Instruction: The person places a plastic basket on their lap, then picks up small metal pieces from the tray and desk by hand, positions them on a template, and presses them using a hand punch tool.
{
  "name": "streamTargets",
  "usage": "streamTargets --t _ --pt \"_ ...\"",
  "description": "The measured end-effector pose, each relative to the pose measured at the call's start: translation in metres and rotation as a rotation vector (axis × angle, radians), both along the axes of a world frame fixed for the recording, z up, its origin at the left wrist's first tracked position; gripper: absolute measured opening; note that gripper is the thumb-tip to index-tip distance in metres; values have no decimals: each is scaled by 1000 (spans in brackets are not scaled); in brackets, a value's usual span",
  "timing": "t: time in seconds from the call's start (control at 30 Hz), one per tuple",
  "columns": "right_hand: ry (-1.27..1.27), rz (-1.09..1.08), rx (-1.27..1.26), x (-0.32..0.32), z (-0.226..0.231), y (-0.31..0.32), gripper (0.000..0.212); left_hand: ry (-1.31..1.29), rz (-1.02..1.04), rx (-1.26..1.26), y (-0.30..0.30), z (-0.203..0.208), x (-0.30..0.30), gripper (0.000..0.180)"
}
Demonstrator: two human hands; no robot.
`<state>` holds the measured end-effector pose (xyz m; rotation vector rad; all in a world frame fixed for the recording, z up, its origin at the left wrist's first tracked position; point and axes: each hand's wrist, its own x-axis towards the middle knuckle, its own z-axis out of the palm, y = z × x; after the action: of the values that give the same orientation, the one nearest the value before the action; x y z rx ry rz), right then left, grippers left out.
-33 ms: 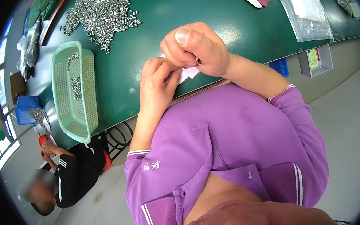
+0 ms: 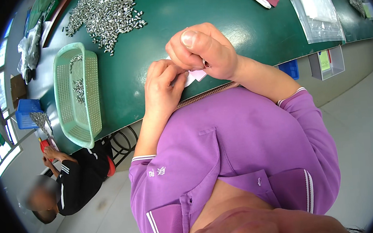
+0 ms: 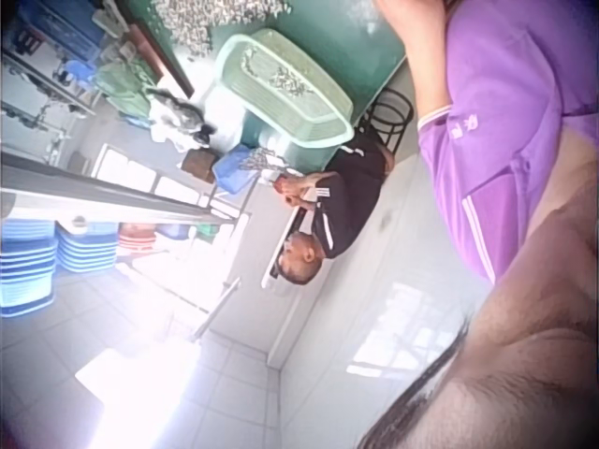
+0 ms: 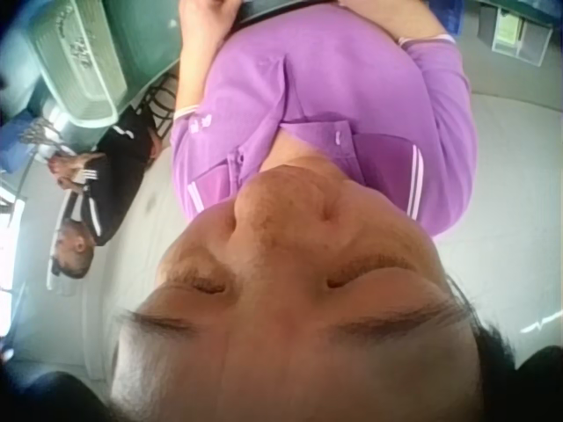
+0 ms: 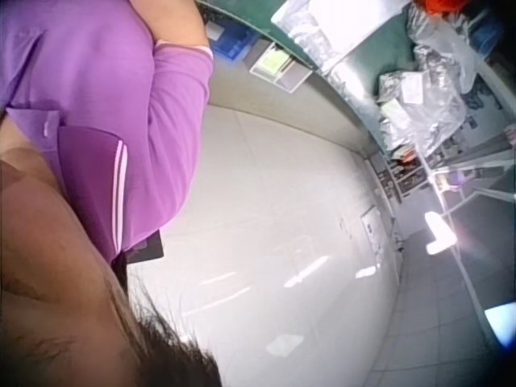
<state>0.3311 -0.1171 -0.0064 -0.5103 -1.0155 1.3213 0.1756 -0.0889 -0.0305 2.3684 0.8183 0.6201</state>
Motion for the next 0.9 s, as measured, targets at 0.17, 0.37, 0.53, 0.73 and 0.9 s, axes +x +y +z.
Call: streamTargets --t 0.17,0.37,0.53,0.73,0.9 --pt "1 -3 48 -3 -3 1 44 2 12 -16 -1 3 2 12" --pt "5 -19 39 -3 -2 0 45 5 -10 -1 0 3 1 12" --pt "1 -9 20 -2 -1 1 44 16 -8 8 0 4 2 11" --pt "-69 -40 -28 -10 -1 2 44 16 -12 -19 1 0 0 13" --pt "25 -26 -26 -4 -4 3 44 -46 7 -85 1 -4 -4 13"
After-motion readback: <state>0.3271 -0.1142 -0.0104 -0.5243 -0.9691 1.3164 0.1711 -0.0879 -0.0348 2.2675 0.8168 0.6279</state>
